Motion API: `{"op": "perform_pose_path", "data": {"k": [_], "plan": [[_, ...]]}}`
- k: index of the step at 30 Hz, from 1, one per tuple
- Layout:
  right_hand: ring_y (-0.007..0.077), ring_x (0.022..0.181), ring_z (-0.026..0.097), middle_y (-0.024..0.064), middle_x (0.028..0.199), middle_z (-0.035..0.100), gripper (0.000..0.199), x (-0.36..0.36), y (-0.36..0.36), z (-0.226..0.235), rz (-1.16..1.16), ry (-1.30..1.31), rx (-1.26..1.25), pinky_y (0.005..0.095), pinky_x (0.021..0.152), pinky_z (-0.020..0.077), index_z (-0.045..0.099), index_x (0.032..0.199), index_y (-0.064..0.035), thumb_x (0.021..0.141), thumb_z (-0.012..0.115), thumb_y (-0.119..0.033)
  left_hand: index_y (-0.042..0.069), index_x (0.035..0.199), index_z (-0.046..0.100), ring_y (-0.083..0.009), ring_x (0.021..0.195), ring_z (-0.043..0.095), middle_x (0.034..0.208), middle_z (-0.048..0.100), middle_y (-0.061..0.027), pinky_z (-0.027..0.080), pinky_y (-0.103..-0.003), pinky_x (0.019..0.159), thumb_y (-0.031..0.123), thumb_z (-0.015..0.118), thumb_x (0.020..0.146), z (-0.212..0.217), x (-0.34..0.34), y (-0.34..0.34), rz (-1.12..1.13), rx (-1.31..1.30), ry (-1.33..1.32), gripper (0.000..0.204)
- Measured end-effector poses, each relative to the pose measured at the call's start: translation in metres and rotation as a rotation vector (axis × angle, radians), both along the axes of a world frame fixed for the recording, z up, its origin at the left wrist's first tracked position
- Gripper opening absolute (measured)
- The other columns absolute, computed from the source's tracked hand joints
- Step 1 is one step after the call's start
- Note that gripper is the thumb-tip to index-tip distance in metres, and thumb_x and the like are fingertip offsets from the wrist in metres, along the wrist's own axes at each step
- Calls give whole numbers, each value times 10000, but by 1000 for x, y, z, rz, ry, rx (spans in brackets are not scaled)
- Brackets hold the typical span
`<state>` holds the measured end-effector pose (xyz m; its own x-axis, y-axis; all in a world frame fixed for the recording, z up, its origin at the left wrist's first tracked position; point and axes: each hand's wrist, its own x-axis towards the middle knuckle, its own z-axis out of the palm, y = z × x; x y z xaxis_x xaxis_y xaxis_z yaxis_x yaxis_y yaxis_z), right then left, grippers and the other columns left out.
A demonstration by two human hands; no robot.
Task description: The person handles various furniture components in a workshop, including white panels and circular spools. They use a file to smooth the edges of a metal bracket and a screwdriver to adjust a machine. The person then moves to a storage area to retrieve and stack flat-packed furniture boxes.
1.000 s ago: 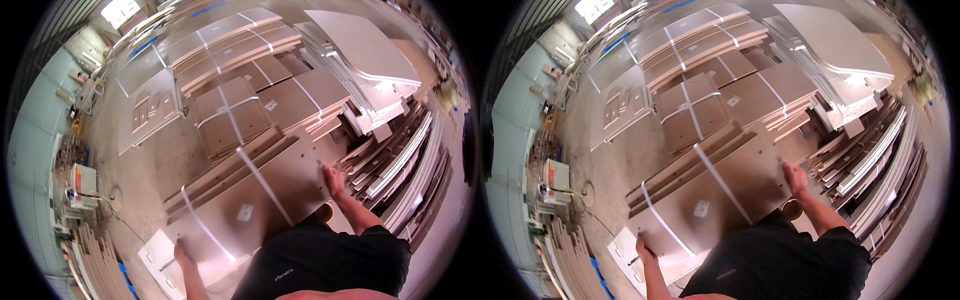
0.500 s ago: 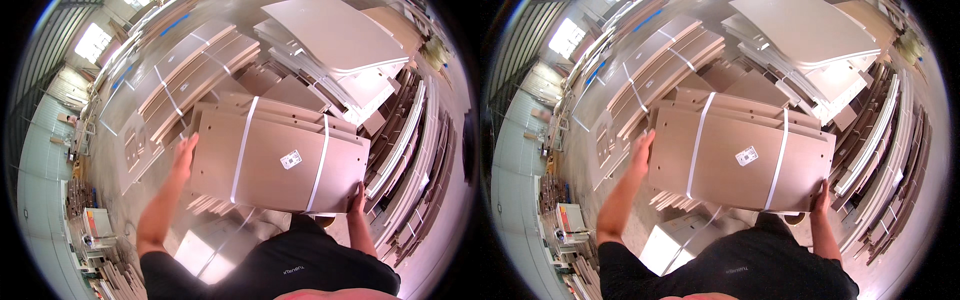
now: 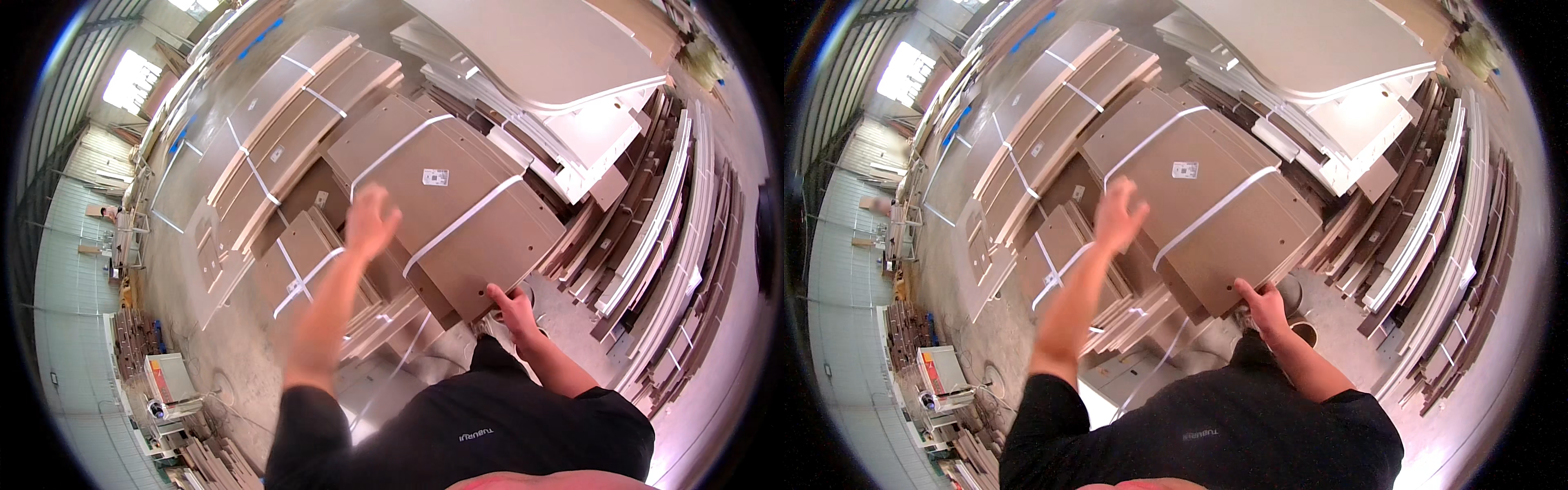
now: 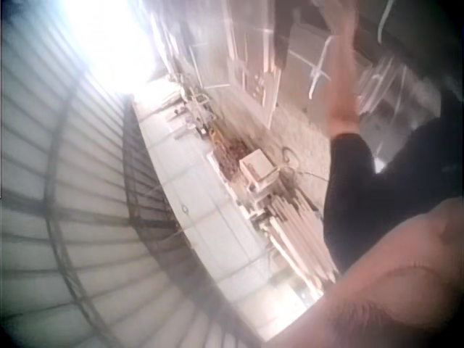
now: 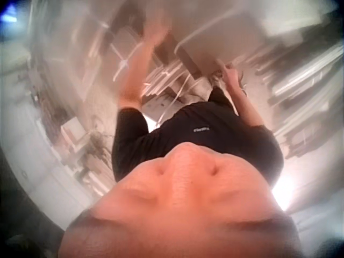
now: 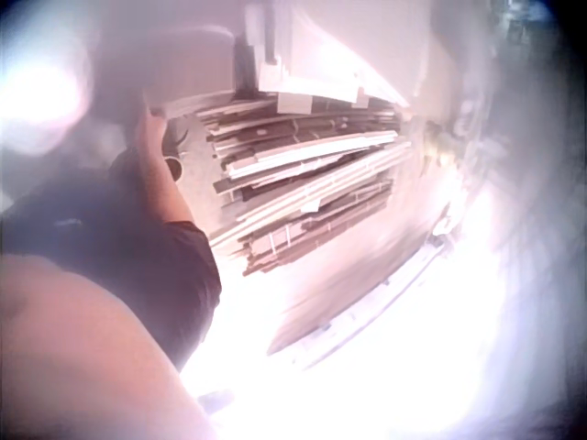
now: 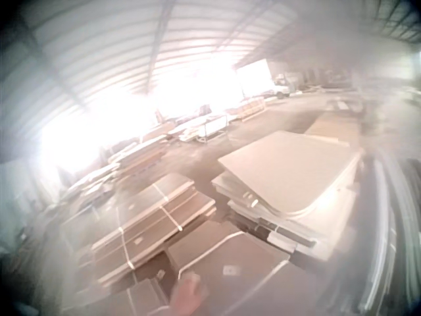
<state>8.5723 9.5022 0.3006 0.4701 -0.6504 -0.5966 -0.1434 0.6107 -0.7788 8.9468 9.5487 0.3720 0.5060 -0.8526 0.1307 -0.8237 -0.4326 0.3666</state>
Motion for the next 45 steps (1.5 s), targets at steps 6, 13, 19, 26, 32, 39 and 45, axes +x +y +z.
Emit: {"op": "perform_pose_path", "data": {"k": [6,13,19,26,32,39,45], "plan": [[166,997,662,104,1119,725,610,2,-10,-9,54,-32,-140,315,870,532,650,1225,68,881,848,-394,36,1517,410,-423,1490,326,1619,323,-260,282,-507,1222,318,736,927,-30,-145,79,8,-198,189,731],[207,1091,667,127,1218,696,575,-20,-27,-42,128,-157,-34,340,930,552,612,1307,52,965,752,-388,-24,1536,329,-388,1470,361,1582,345,-257,296,-479,1215,277,750,933,-50,-185,94,300,-439,493,795],[178,1027,664,68,1122,677,476,-26,-56,-30,-109,-130,-23,337,878,588,612,1254,-22,972,744,-381,38,1346,431,-259,952,693,1123,626,-140,569,-382,778,269,646,1036,-81,-225,129,550,-182,1551,442],[132,935,643,23,1061,675,568,-21,-89,-36,99,35,-390,297,765,543,617,1217,-56,920,771,-514,111,1302,501,-244,820,675,1053,670,-116,556,-397,724,171,573,1065,-155,-251,121,358,-575,1861,255],[179,1006,668,76,1214,668,579,2,-98,-12,-159,-167,-136,314,796,543,544,1362,-29,970,738,-407,112,1268,547,-215,811,678,1013,700,-103,550,-399,743,148,584,1052,-158,-258,79,336,-647,1864,222],[220,1121,672,94,1269,668,591,11,-123,-23,-211,-157,-57,376,932,578,561,1364,-22,921,810,-324,83,1233,566,-229,873,728,1002,734,-104,583,-403,805,172,592,1049,-142,-249,82,309,-679,1782,206],[230,1162,665,89,1263,682,494,4,-78,-20,-265,-254,55,389,1024,542,578,1354,-37,936,788,-193,58,1274,535,-258,867,725,1013,733,-119,564,-379,760,171,571,1060,-150,-239,123,324,-660,1715,245]]}}
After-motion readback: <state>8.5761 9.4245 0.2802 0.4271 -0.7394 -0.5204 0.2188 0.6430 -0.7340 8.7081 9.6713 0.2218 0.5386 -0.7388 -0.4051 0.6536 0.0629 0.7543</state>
